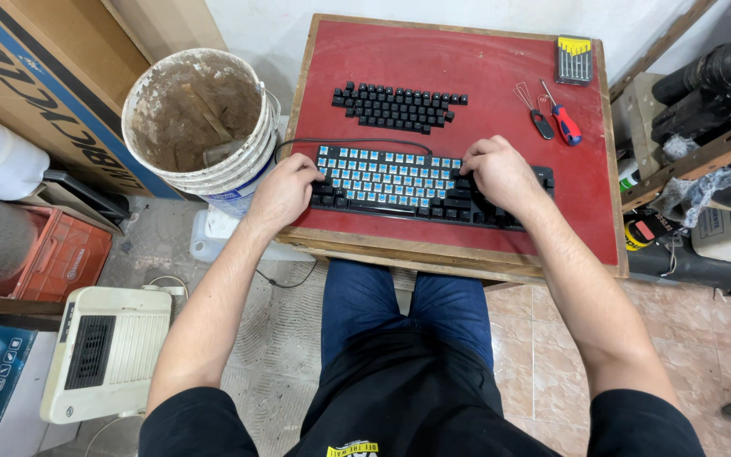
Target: The person places black keycaps onto a mechanical keyboard base with blue switches. They systematically pick up keycaps from a pile on the table and press them into place on the keyboard, completing the assembly.
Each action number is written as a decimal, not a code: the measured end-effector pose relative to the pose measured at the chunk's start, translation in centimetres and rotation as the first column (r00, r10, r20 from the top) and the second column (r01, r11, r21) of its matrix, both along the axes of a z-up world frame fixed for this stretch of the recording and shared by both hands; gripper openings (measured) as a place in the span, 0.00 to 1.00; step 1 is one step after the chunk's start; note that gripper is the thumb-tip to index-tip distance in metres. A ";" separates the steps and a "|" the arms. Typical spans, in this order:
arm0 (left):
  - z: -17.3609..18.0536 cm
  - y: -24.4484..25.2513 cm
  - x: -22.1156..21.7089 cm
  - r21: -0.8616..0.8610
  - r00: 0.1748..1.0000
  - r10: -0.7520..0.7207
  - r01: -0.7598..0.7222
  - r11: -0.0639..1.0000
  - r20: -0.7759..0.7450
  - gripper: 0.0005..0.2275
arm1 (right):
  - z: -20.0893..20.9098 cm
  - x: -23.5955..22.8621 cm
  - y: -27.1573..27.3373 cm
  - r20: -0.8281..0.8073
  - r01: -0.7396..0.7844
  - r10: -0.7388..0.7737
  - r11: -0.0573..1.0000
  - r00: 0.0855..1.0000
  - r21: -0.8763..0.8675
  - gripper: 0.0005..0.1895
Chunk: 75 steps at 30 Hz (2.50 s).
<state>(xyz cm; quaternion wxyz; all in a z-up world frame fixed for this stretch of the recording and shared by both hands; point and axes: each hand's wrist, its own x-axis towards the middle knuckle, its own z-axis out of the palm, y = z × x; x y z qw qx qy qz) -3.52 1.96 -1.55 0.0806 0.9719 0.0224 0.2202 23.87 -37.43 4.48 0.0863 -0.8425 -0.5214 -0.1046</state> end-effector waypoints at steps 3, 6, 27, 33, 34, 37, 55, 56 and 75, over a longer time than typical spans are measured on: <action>-0.8 0.3 1.0 -0.017 1.000 0.004 -0.005 1.000 -0.018 0.07 | -0.1 1.0 0.8 -0.077 0.002 0.000 1.000 0.997 0.025 0.11; 3.1 0.7 2.3 -0.058 0.999 0.007 -0.010 0.998 -0.044 0.06 | -1.9 5.4 3.1 -0.085 0.069 -0.061 0.994 0.995 0.089 0.07; 11.5 0.1 12.3 -0.521 0.864 0.289 -0.483 0.704 -0.412 0.21 | -6.4 14.0 5.1 -0.160 0.323 -0.315 0.946 0.935 0.026 0.05; 6.6 2.2 16.2 -0.474 0.856 0.308 -0.493 0.730 -0.416 0.19 | 2.0 3.6 3.2 -0.405 0.173 -0.137 0.983 0.904 0.054 0.08; 5.9 2.6 16.4 -0.474 0.853 0.306 -0.495 0.728 -0.422 0.19 | 2.6 2.7 2.9 -0.409 0.173 -0.139 0.984 0.902 0.049 0.08; 4.3 3.2 16.4 -0.464 0.867 0.303 -0.473 0.749 -0.395 0.16 | 3.9 0.8 2.2 -0.365 0.118 -0.104 0.993 0.925 0.014 0.06; -0.5 6.8 17.2 0.030 0.982 0.117 -0.113 0.993 -0.146 0.05 | 2.0 1.9 1.1 -0.155 0.016 -0.025 0.998 0.988 -0.058 0.03; 0.6 6.2 15.8 -0.058 0.986 0.103 -0.111 0.992 -0.132 0.03 | 2.0 1.7 1.2 -0.142 0.022 -0.031 0.998 0.989 -0.065 0.02; 0.5 1.4 3.2 -0.083 0.993 -0.108 0.103 0.991 -0.048 0.02 | -5.1 13.1 7.6 -0.194 0.296 -0.283 0.954 0.939 0.041 0.15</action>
